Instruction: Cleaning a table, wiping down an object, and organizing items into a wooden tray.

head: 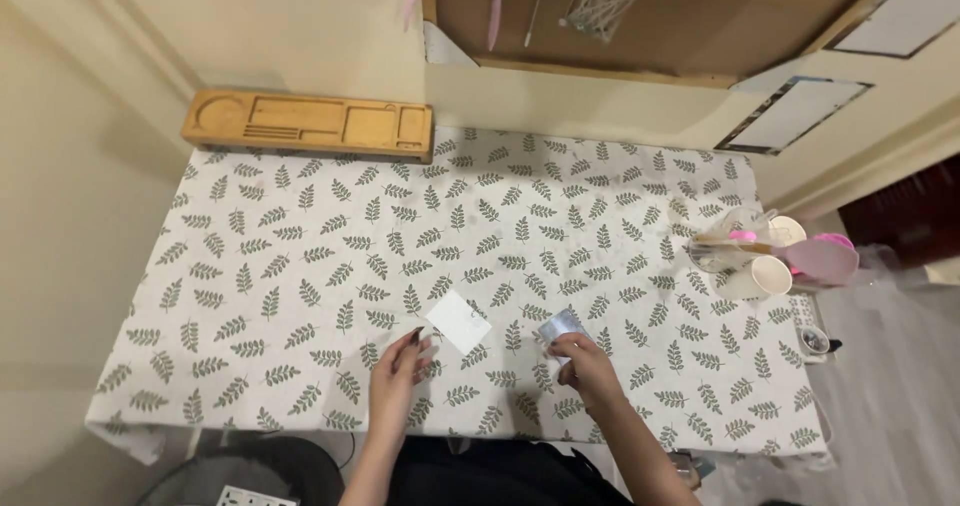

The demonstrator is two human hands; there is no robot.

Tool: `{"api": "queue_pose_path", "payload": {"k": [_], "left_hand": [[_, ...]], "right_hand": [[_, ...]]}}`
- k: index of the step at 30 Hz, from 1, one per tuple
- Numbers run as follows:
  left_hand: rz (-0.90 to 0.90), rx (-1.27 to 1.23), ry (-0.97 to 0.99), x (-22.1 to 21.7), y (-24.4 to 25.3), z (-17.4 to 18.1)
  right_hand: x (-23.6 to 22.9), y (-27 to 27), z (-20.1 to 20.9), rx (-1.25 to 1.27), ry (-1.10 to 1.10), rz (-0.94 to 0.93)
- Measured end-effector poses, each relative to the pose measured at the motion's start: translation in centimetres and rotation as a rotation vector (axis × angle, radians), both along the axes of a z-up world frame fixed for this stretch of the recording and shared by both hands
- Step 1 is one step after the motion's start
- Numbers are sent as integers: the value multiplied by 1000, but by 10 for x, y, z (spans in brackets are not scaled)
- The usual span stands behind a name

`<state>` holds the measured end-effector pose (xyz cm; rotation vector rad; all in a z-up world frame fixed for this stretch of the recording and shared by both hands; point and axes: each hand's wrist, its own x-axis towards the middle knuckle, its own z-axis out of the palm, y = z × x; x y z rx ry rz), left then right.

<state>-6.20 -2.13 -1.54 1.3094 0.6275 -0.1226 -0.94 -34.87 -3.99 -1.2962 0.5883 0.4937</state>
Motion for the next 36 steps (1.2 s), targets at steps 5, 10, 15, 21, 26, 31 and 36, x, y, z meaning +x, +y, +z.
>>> {"api": "queue_pose_path", "payload": {"k": [5,10,15,21,26,31,36], "left_hand": [[97,24,96,-27,10,1],[91,33,90,-27,16,-8],[50,89,77,-2,12,8],[-156,290,40,-12,10,-68],[-75,142,-112,-23,-11,16],[23,226,-20,-51,-4,-17],[209,235,-2,-53,-4,-1]], "right_hand": [[0,-20,7,-19,52,-67],[-9,-20,11,12,-19,-155],[-22,-19,-4,42,36,-119],[-25,-17,8,35,-21,-64],[-26,-10,27,32,-6,-45],[-28,-5,35,27,-13,-12],[-31,-6,36,-20,-23,51]]}}
